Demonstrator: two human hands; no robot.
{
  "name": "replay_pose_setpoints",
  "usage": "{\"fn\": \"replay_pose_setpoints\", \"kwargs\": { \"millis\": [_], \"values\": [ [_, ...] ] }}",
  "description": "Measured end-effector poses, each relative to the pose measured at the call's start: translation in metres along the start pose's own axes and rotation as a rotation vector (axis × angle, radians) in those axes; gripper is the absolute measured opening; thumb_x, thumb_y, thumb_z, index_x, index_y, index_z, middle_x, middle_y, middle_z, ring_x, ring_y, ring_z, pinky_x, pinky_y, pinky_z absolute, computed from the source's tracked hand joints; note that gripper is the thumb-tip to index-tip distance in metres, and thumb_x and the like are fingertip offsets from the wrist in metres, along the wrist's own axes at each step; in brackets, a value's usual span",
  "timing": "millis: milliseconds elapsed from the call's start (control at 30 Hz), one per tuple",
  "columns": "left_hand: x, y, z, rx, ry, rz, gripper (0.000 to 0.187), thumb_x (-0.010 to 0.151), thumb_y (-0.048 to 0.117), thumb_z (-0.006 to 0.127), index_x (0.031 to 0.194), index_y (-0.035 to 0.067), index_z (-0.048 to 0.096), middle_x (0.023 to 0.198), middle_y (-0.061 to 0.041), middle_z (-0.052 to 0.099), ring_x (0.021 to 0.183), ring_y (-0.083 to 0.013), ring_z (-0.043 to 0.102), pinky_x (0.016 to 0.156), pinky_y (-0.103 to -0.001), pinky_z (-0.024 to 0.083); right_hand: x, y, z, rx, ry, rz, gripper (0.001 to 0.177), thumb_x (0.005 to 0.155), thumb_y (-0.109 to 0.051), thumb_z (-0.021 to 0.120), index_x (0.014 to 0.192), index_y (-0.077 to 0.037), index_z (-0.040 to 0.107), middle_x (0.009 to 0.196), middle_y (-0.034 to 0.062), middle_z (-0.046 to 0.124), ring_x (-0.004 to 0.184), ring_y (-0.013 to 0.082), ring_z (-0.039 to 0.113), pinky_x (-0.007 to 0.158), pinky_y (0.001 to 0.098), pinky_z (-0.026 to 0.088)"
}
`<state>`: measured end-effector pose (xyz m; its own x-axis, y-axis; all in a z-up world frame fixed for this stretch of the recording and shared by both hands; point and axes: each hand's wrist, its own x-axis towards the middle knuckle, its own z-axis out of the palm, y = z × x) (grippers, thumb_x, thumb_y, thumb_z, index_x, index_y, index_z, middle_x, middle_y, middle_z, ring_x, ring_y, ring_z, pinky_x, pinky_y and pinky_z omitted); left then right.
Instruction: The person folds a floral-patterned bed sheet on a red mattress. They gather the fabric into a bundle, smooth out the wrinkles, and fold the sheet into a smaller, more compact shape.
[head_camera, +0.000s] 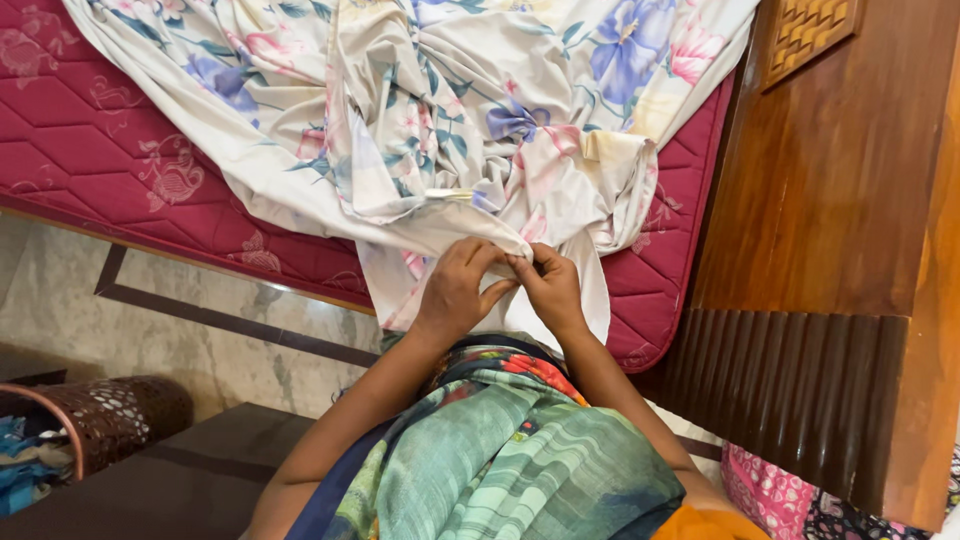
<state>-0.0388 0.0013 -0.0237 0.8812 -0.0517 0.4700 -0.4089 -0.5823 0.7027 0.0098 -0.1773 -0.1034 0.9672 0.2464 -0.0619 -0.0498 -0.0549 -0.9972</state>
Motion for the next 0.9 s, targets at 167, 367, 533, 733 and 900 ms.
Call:
{"fn": "replay_pose_setpoints", "kwargs": {
  "millis": [167, 367, 533, 733, 900],
  "values": [
    [0.003, -0.015, 0.006, -0.238, -0.006, -0.125, 0.027, 0.082, 0.013, 0.083, 0.1, 0.002, 0.066, 0.092, -0.01, 0.071, 0.086, -0.0283, 0.069, 0.079, -0.038, 0.055, -0.005, -0.012, -0.008, 0.121, -0.119, -0.023, 0.021, 0.101, -0.016, 0.067, 0.112, 0.002, 0.071, 0.094, -0.001, 0.069, 0.083, 0.0048, 0.058, 0.075, 0.0229, 0.047],
    [-0.01, -0.026, 0.019, -0.436, 0.03, -0.315, 0.016, 0.09, 0.01, 0.078, 0.097, 0.001, 0.067, 0.086, -0.007, 0.071, 0.076, -0.0132, 0.068, 0.071, -0.029, 0.055, -0.009, -0.012, -0.003, 0.388, -0.105, 0.107, 0.027, 0.105, -0.021, 0.059, 0.117, 0.001, 0.071, 0.094, 0.0012, 0.071, 0.086, 0.0087, 0.064, 0.081, 0.0255, 0.053],
    [-0.014, -0.035, 0.019, -0.467, 0.114, -0.432, 0.012, 0.099, 0.011, 0.069, 0.1, 0.002, 0.061, 0.081, -0.003, 0.065, 0.073, -0.0069, 0.062, 0.067, -0.025, 0.051, -0.004, -0.025, 0.002, 0.146, -0.019, 0.032, 0.035, 0.1, -0.007, 0.069, 0.133, -0.001, 0.066, 0.091, -0.0032, 0.062, 0.081, 0.0054, 0.054, 0.074, 0.0208, 0.046],
    [-0.012, -0.015, 0.017, -0.414, 0.155, -0.494, 0.014, 0.097, 0.014, 0.071, 0.099, 0.003, 0.062, 0.075, -0.002, 0.066, 0.065, -0.0067, 0.062, 0.061, -0.025, 0.051, 0.008, -0.017, 0.006, 0.232, -0.017, 0.072, 0.039, 0.095, -0.003, 0.07, 0.133, 0.0, 0.063, 0.093, -0.0009, 0.068, 0.085, 0.0066, 0.064, 0.078, 0.022, 0.052],
    [-0.006, 0.019, 0.009, -0.289, 0.186, -0.482, 0.014, 0.092, 0.016, 0.074, 0.092, 0.005, 0.065, 0.078, -0.004, 0.071, 0.064, -0.012, 0.07, 0.056, -0.029, 0.053, 0.01, -0.007, 0.003, 0.384, -0.005, 0.136, 0.025, 0.103, -0.011, 0.065, 0.123, 0.003, 0.068, 0.098, 0.0023, 0.071, 0.084, 0.0089, 0.068, 0.078, 0.0266, 0.058]
  ]
}}
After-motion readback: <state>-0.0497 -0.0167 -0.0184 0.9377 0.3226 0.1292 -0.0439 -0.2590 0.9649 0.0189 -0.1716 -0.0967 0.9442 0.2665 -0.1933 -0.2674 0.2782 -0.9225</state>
